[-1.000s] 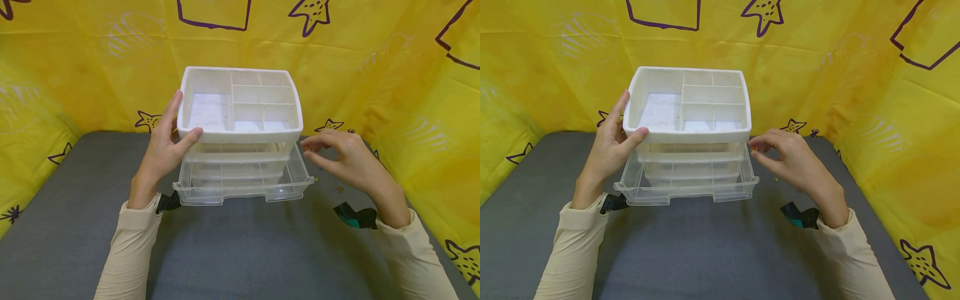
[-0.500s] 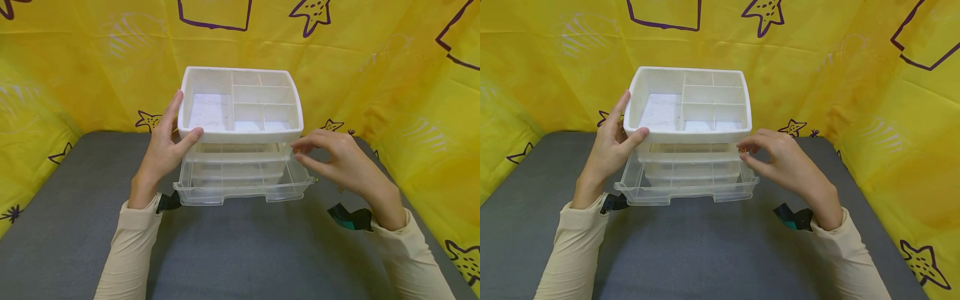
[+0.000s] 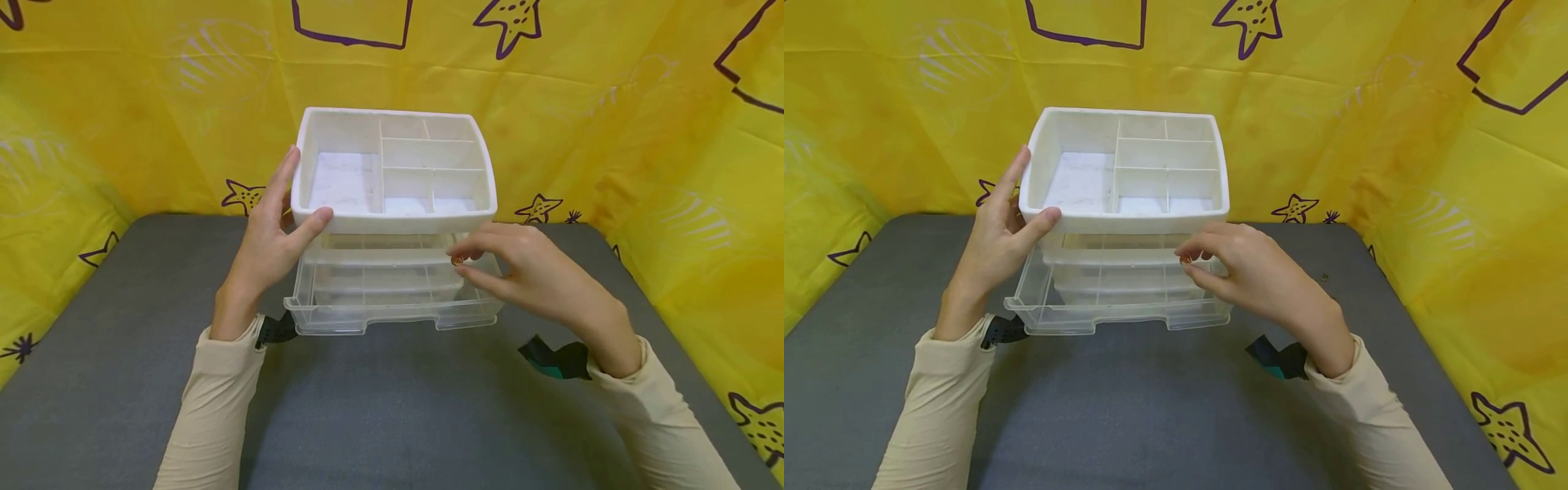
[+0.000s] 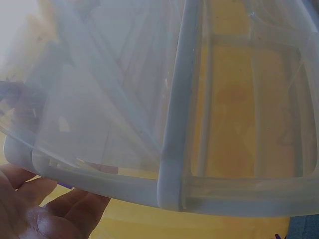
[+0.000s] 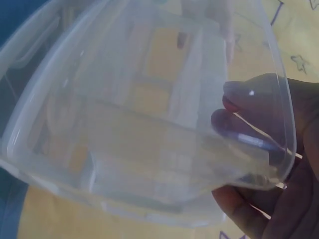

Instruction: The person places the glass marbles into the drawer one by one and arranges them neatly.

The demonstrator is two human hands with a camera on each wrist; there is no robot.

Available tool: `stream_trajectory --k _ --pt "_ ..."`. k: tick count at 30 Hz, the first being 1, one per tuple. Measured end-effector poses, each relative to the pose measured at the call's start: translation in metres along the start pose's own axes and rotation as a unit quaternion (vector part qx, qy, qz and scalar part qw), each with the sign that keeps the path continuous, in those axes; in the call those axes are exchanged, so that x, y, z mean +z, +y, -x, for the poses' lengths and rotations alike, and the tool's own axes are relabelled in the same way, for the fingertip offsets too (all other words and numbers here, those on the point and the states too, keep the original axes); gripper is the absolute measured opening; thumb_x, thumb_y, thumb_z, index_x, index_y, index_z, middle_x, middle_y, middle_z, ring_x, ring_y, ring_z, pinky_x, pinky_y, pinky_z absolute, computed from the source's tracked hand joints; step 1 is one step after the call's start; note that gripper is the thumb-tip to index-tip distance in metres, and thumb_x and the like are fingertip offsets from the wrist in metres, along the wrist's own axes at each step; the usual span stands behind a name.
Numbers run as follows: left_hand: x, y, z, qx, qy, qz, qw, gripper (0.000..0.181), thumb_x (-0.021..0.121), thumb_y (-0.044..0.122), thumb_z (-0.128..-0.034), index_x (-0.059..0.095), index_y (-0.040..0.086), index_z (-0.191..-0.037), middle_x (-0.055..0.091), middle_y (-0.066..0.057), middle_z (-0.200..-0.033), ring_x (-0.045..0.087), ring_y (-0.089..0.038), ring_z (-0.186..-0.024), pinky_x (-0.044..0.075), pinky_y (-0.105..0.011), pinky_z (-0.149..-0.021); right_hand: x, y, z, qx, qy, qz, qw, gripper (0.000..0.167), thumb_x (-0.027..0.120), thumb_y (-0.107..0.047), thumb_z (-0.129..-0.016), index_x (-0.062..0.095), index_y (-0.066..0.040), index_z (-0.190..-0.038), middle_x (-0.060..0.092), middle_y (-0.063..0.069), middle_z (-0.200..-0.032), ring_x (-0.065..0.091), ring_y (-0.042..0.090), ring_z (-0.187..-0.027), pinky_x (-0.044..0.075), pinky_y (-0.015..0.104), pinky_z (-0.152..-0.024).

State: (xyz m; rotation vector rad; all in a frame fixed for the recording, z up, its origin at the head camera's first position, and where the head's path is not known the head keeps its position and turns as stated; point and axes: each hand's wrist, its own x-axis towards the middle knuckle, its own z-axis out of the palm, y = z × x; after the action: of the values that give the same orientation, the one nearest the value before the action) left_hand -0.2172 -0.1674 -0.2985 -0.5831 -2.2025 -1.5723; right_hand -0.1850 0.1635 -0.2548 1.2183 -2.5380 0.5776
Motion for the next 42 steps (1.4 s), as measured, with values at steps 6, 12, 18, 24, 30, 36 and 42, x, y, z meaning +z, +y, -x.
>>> stream_trajectory --k 6,12,18,24,30,36,42 --pt "0.000 0.000 0.000 -0.001 0.000 0.001 1.0000 0.079 0.065 0.007 -0.0924 0.024 0.020 -0.159 0.018 0.008 -0.166 0.050 -0.025 -0.128 0.048 -0.013 -0.091 0.004 -0.004 -0.005 0.015 -0.032 -0.001 0.9994 0.017 0.072 -0.016 -0.090 0.075 -0.014 -0.107 0.072 -0.008 -0.095 0.064 0.008 -0.087 0.052 0.029 -0.072" --pt "0.001 0.000 0.000 0.001 0.001 0.005 1.0000 0.079 0.065 0.006 -0.0923 0.024 0.020 -0.159 0.018 0.008 -0.166 0.050 -0.025 -0.128 0.048 -0.012 -0.090 0.008 -0.005 -0.012 0.008 -0.055 -0.009 0.9984 0.017 0.072 -0.018 -0.091 0.075 -0.015 -0.107 0.072 -0.010 -0.095 0.062 0.005 -0.084 0.050 0.025 -0.069" --pt "0.001 0.001 0.000 0.000 0.000 0.007 1.0000 0.079 0.065 0.007 -0.0925 0.023 0.019 -0.159 0.018 0.008 -0.166 0.050 -0.025 -0.128 0.048 -0.012 -0.090 0.009 -0.005 -0.019 0.005 -0.090 -0.035 0.9954 0.014 0.071 -0.016 -0.091 0.074 -0.018 -0.105 0.071 -0.013 -0.097 0.061 0.002 -0.085 0.052 0.024 -0.071" --pt "0.000 0.001 0.000 -0.001 -0.001 0.007 1.0000 0.080 0.065 0.007 -0.0925 0.023 0.020 -0.159 0.017 0.009 -0.166 0.050 -0.024 -0.127 0.048 -0.012 -0.091 0.010 -0.004 -0.026 0.012 -0.130 -0.071 0.9889 0.014 0.066 -0.012 -0.094 0.072 -0.022 -0.101 0.068 -0.014 -0.092 0.059 0.001 -0.081 0.052 0.023 -0.070" --pt "0.000 0.000 -0.001 0.001 -0.001 0.003 1.0000 0.080 0.065 0.006 -0.0924 0.023 0.020 -0.159 0.018 0.008 -0.166 0.050 -0.024 -0.128 0.048 -0.012 -0.090 0.011 -0.004 -0.030 0.024 -0.161 -0.068 0.9843 0.011 0.069 -0.017 -0.093 0.074 -0.020 -0.103 0.070 -0.012 -0.094 0.061 0.002 -0.082 0.054 0.026 -0.072" --pt "0.000 -0.001 -0.001 0.004 -0.002 0.006 1.0000 0.080 0.065 0.006 -0.0922 0.023 0.019 -0.159 0.018 0.008 -0.166 0.051 -0.024 -0.128 0.049 -0.012 -0.090 0.013 -0.004 -0.033 0.038 -0.184 -0.063 0.9802 0.015 0.072 -0.018 -0.091 0.077 -0.017 -0.105 0.073 -0.011 -0.098 0.064 0.004 -0.086 0.054 0.027 -0.075" --pt "-0.001 0.000 -0.001 0.002 0.000 0.001 1.0000 0.080 0.065 0.006 -0.0923 0.024 0.019 -0.159 0.019 0.008 -0.166 0.051 -0.024 -0.127 0.048 -0.012 -0.091 0.015 -0.003 -0.036 0.036 -0.196 -0.073 0.9771 0.014 0.073 -0.018 -0.090 0.077 -0.017 -0.104 0.073 -0.010 -0.096 0.064 0.004 -0.085 0.055 0.028 -0.075"
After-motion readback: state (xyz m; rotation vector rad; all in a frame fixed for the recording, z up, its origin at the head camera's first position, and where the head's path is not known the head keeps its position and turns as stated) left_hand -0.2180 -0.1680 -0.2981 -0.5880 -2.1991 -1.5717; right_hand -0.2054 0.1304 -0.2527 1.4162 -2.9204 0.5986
